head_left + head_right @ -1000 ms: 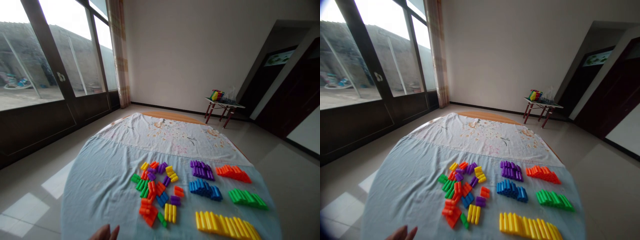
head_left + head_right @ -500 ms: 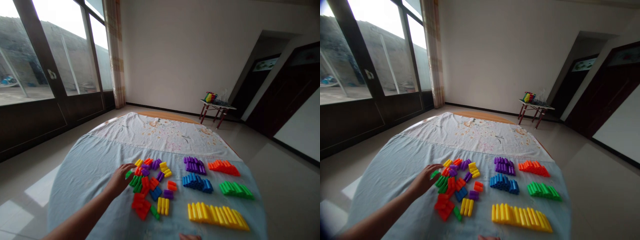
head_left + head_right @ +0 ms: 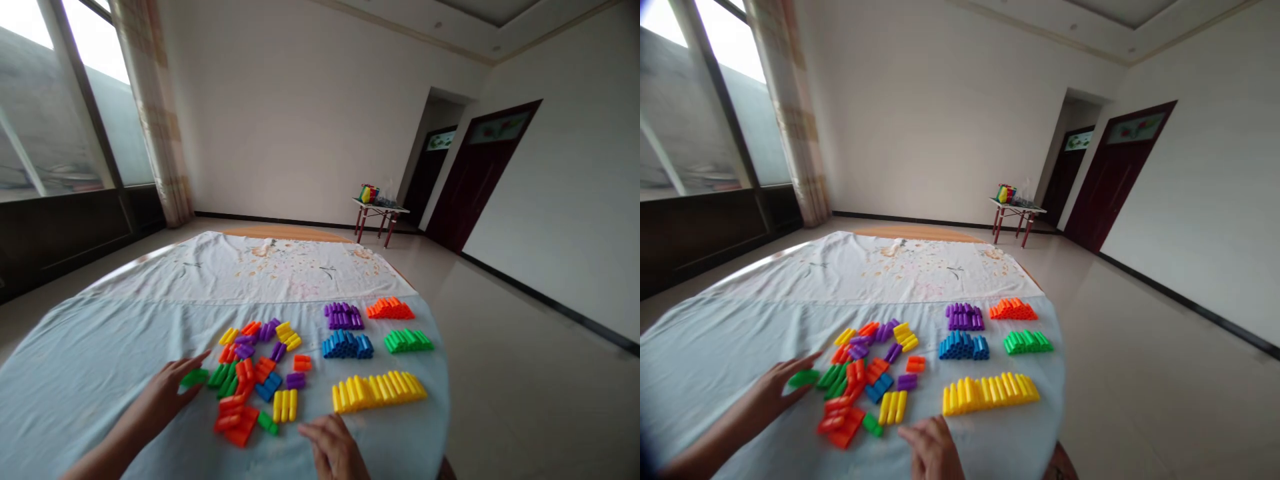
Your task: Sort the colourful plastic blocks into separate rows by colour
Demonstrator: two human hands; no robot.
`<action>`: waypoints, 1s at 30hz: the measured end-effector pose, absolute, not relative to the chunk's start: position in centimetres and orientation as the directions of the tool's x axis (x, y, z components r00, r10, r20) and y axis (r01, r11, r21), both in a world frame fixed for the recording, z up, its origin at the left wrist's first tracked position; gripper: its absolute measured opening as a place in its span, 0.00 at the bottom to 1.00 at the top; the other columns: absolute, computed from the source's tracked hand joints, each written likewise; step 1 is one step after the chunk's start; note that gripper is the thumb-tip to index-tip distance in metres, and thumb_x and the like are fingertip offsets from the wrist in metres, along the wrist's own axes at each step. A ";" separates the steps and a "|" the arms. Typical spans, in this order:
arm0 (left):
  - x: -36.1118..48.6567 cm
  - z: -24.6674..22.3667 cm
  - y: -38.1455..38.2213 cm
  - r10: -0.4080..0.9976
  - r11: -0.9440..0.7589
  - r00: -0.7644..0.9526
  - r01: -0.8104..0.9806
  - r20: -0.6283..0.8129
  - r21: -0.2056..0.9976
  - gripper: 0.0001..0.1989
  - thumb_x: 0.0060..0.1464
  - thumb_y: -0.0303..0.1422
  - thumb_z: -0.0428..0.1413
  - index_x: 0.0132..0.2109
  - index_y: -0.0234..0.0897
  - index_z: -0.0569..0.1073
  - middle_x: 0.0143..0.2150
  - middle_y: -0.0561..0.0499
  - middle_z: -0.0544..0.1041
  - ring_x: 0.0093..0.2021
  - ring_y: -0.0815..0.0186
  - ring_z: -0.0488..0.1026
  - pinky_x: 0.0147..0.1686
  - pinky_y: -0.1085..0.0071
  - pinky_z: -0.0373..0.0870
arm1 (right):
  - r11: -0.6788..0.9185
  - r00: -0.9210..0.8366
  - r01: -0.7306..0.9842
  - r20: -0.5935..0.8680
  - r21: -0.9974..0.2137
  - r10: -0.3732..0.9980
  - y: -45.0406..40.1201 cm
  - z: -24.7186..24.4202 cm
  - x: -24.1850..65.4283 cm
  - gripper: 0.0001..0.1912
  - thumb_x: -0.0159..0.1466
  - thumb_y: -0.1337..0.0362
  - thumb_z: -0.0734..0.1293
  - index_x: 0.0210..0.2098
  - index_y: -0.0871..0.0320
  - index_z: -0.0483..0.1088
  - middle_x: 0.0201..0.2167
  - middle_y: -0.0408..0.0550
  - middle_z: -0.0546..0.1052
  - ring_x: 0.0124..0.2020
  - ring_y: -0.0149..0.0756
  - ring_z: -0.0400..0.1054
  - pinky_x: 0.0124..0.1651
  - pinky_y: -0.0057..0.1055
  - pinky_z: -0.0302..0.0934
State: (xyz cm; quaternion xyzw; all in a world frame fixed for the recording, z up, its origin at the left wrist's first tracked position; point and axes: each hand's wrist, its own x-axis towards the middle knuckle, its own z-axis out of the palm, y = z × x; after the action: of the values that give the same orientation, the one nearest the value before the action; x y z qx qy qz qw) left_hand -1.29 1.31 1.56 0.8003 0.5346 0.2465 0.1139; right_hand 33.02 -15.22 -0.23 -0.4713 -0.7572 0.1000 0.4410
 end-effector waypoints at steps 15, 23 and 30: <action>5.2 4.2 -3.8 0.929 -0.365 0.252 0.741 0.271 0.563 0.23 0.52 0.48 0.51 0.54 0.49 0.68 0.39 0.53 0.77 0.36 0.67 0.73 0.38 0.72 0.70 | 0.487 -0.250 0.655 0.442 -0.578 0.862 -8.5 4.1 29.4 0.21 0.61 0.77 0.57 0.47 0.55 0.72 0.37 0.50 0.75 0.43 0.38 0.66 0.51 0.40 0.60; 1.1 2.3 -0.1 0.922 -0.192 -0.024 0.838 0.387 0.511 0.23 0.56 0.44 0.42 0.50 0.39 0.72 0.46 0.45 0.76 0.47 0.56 0.69 0.50 0.58 0.64 | 0.518 -0.309 0.676 0.436 -0.524 0.845 -7.3 6.0 24.4 0.19 0.60 0.73 0.63 0.49 0.51 0.70 0.40 0.46 0.74 0.44 0.39 0.63 0.49 0.37 0.59; -0.2 0.1 0.5 0.942 -0.117 -0.038 0.894 0.335 0.432 0.24 0.54 0.44 0.41 0.49 0.42 0.73 0.46 0.47 0.77 0.50 0.52 0.69 0.49 0.52 0.65 | 0.552 -0.455 0.732 0.315 -0.401 0.833 -5.4 6.4 20.1 0.17 0.58 0.61 0.67 0.48 0.52 0.70 0.42 0.46 0.75 0.45 0.39 0.65 0.51 0.37 0.57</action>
State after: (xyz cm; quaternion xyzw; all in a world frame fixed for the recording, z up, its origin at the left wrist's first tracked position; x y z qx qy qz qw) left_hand -0.16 0.49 0.08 0.6922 0.6630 0.2820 0.0420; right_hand 20.14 -5.38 6.45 -0.4619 -0.8467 0.1042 0.2428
